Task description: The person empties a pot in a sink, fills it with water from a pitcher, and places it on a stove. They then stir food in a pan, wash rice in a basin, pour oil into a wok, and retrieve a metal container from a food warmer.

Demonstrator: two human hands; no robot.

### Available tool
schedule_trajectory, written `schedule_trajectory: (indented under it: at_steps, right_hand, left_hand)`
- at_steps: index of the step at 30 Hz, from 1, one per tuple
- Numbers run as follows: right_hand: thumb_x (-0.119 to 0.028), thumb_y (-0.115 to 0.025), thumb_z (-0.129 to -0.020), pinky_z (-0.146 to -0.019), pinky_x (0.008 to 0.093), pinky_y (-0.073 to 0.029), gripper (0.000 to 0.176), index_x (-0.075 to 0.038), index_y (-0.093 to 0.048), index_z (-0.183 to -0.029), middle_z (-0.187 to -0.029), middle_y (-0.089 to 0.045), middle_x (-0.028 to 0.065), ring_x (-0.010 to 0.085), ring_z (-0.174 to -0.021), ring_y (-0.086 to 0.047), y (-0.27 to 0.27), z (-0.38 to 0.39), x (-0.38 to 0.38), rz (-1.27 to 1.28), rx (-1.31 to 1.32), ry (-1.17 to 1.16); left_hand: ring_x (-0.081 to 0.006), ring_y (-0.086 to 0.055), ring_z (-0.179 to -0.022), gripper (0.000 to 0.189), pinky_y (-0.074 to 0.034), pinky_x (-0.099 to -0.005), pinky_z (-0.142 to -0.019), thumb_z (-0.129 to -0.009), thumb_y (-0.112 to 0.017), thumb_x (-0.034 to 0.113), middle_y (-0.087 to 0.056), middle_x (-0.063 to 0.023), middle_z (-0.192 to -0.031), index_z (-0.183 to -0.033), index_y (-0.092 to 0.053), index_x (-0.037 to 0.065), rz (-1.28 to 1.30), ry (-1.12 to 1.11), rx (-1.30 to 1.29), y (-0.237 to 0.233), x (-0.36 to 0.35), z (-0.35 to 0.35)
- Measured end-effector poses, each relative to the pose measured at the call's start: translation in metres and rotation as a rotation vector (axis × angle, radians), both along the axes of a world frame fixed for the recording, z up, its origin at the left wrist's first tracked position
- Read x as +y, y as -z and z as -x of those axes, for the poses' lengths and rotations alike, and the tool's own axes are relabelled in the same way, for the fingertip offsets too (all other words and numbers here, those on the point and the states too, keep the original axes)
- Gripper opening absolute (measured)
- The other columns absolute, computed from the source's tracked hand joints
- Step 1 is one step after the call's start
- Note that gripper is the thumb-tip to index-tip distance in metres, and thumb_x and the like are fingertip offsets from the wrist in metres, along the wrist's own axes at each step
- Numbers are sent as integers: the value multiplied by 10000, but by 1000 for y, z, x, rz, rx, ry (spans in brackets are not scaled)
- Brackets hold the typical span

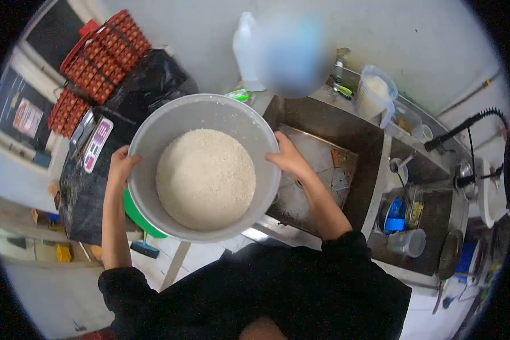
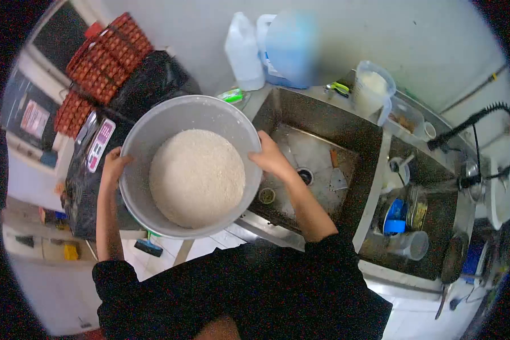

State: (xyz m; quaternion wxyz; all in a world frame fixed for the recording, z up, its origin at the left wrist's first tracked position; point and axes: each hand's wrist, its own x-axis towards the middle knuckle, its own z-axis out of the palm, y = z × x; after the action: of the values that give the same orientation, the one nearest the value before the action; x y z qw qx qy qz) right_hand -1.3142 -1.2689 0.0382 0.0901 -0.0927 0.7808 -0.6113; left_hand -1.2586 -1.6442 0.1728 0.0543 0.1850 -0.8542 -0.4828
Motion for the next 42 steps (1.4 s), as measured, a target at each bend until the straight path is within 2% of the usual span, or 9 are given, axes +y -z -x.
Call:
schedule_trajectory:
  at_steps: [7,13,17,24,30,34,37,39,42]
  right_hand:
    - [-169,-626,-709,-759,340,-448,410,23,-491,-1045,-939,-593,199,250,-864,-588,-8,-46,130,-57,111,379]
    - [-201,-640,-745,-749,369,-443,434,46,-476,-1062,-869,-602,225,319,-862,-595,-57,-81,187,-381,-197,705]
    - [-184,-645,-738,-714,400,-450,407,21,-445,-1027,-870,-583,263,391,-851,-584,23,-78,217,-569,47,782]
    - [-92,-593,-719,-819,401,-423,452,-18,-417,-1129,-1030,-542,256,367,-983,-543,152,-40,227,-411,-405,785]
    - [-140,-607,-732,-808,413,-426,470,14,-386,-1117,-1051,-538,269,391,-974,-543,251,-27,228,-592,-186,816]
    - [-224,-602,-769,-838,416,-422,571,18,-319,-1202,-1075,-530,278,407,-995,-526,224,-1,216,-406,-475,763]
    - [-308,-582,-785,-890,414,-390,597,-1,-329,-1230,-1164,-437,328,395,-1080,-476,192,35,218,-554,-776,580]
    - [-294,-631,-739,-919,428,-358,674,-27,-304,-1264,-1229,-369,315,406,-1121,-420,167,67,213,-849,-493,507]
    - [-226,-701,-641,-956,480,-286,778,-93,-301,-1295,-1184,-395,260,394,-1113,-390,99,141,181,-900,288,689]
  left_hand:
    - [-116,-564,-607,218,-444,-229,-605,-625,-570,-24,-618,-56,-724,-840,-602,-33,-43,293,-10,19,113,42]
    - [-119,-579,-674,200,-456,-244,-617,-654,-595,-2,-628,-62,-776,-852,-609,-20,-190,474,-56,93,203,99]
    - [-136,-580,-663,190,-458,-269,-616,-668,-597,39,-628,-74,-761,-850,-606,-16,-159,633,-169,192,240,153]
    - [-252,-614,-740,292,-460,-348,-661,-617,-620,196,-621,-158,-767,-854,-603,25,159,712,-247,359,258,226]
    - [-338,-587,-859,356,-445,-397,-733,-642,-589,203,-606,-198,-898,-962,-573,49,359,622,-308,350,279,241]
    - [-363,-564,-911,460,-443,-399,-797,-689,-599,256,-586,-230,-955,-1062,-513,1,296,659,-282,391,260,266]
    - [-391,-547,-936,613,-431,-407,-835,-692,-622,315,-569,-244,-992,-1163,-421,-23,352,779,-278,375,260,274]
    - [-406,-461,-1060,820,-374,-448,-898,-636,-705,332,-468,-241,-1165,-1266,-295,4,545,904,-369,310,279,261]
    - [-355,-306,-1185,975,-301,-487,-934,-479,-802,234,-285,-189,-1312,-1294,-293,74,688,1151,278,197,332,202]
